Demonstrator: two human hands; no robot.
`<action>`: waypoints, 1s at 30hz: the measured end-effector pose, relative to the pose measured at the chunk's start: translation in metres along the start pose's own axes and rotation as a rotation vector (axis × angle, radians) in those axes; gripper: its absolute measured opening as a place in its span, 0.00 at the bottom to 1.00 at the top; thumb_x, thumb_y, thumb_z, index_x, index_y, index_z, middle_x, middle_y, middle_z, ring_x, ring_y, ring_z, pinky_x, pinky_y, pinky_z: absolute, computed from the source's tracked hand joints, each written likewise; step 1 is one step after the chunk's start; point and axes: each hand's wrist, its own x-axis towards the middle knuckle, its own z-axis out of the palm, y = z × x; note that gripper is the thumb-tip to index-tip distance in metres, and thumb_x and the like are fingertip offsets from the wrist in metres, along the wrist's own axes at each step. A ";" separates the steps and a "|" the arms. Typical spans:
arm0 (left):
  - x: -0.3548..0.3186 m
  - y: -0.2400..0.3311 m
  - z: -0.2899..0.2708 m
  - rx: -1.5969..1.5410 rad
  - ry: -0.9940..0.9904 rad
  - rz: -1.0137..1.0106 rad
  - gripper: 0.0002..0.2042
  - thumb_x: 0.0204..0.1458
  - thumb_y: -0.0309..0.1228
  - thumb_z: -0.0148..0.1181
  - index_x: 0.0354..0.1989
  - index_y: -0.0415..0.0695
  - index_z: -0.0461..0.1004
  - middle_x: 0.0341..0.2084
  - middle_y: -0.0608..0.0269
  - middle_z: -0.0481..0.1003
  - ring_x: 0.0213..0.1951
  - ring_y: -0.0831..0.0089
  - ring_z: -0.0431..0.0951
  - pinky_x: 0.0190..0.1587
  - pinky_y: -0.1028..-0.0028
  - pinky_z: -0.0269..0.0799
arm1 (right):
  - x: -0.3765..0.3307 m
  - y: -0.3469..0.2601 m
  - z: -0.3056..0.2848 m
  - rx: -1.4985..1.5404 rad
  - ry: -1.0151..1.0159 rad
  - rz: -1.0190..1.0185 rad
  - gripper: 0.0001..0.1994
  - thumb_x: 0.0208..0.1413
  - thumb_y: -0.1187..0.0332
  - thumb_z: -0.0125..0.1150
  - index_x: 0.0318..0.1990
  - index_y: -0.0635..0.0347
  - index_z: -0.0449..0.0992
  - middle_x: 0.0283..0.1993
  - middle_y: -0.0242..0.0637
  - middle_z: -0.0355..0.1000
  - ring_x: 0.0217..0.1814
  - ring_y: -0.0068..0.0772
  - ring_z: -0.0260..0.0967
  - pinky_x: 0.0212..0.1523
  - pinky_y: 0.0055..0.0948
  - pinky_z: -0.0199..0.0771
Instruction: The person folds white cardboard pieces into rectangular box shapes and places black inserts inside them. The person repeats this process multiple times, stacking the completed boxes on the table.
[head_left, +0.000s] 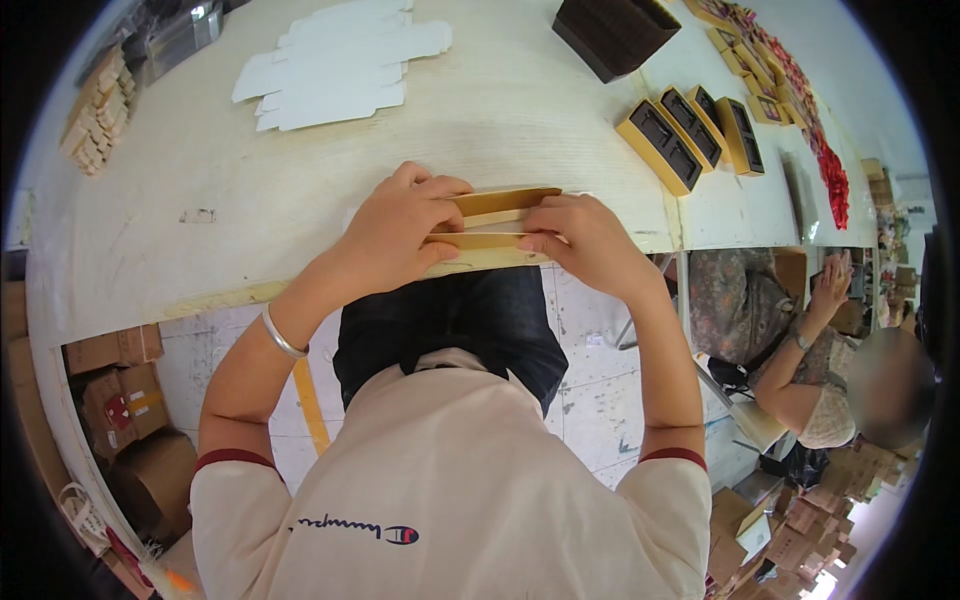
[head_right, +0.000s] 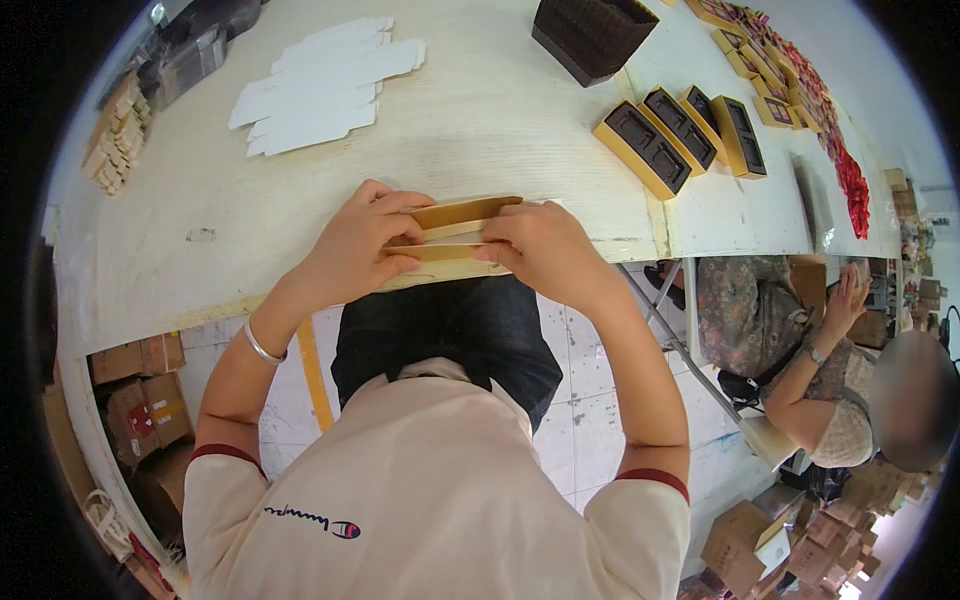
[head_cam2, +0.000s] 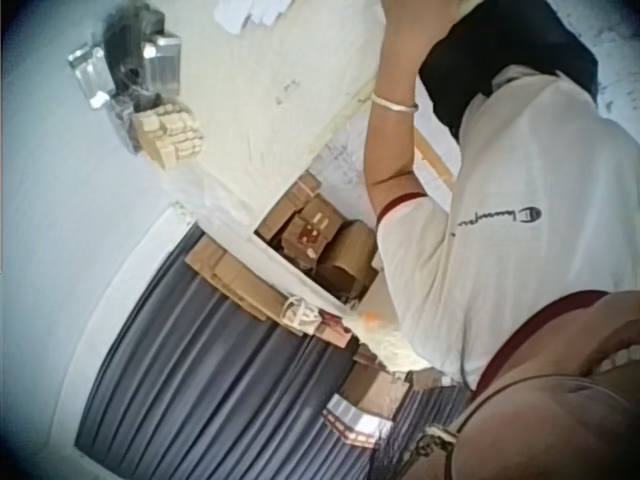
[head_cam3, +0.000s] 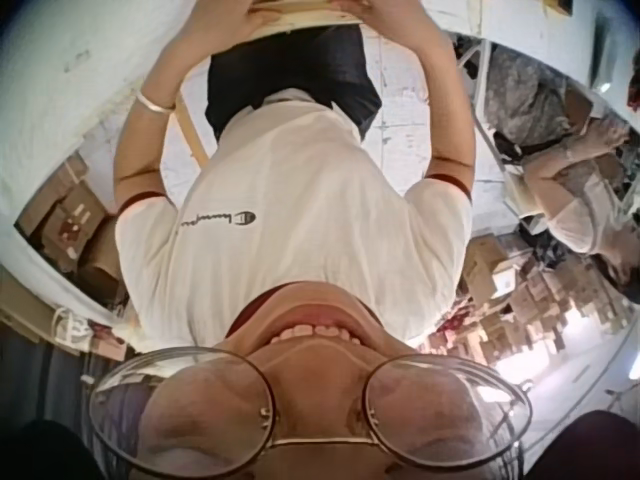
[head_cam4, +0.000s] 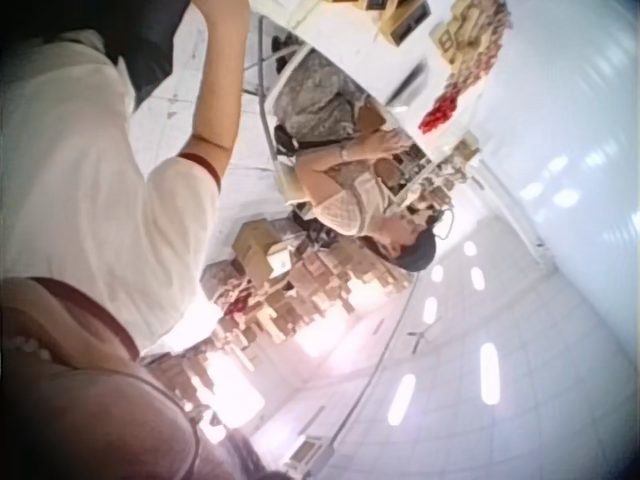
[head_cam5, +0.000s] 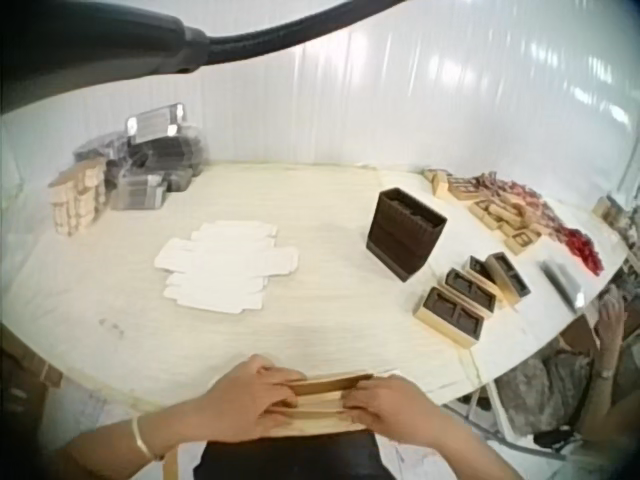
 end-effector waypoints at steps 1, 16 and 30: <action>0.000 0.001 0.000 -0.028 0.012 -0.027 0.09 0.40 0.31 0.69 0.30 0.42 0.77 0.47 0.66 0.72 0.46 0.60 0.66 0.49 0.68 0.67 | -0.002 -0.003 0.001 -0.147 0.118 -0.035 0.07 0.47 0.67 0.64 0.27 0.61 0.75 0.31 0.38 0.71 0.35 0.43 0.68 0.35 0.36 0.68; 0.011 0.020 0.007 -0.150 -0.095 -0.338 0.17 0.46 0.29 0.66 0.43 0.37 0.71 0.57 0.48 0.59 0.43 0.52 0.75 0.46 0.64 0.72 | -0.002 -0.025 0.018 -0.026 0.071 -0.175 0.16 0.40 0.80 0.62 0.41 0.60 0.74 0.47 0.43 0.66 0.48 0.46 0.70 0.44 0.38 0.72; 0.022 -0.005 0.014 -0.160 -0.121 0.274 0.12 0.40 0.27 0.68 0.35 0.41 0.76 0.33 0.62 0.74 0.38 0.62 0.74 0.39 0.68 0.72 | -0.011 -0.017 0.023 0.253 0.145 0.025 0.13 0.43 0.77 0.65 0.34 0.63 0.66 0.36 0.44 0.67 0.40 0.52 0.69 0.37 0.40 0.69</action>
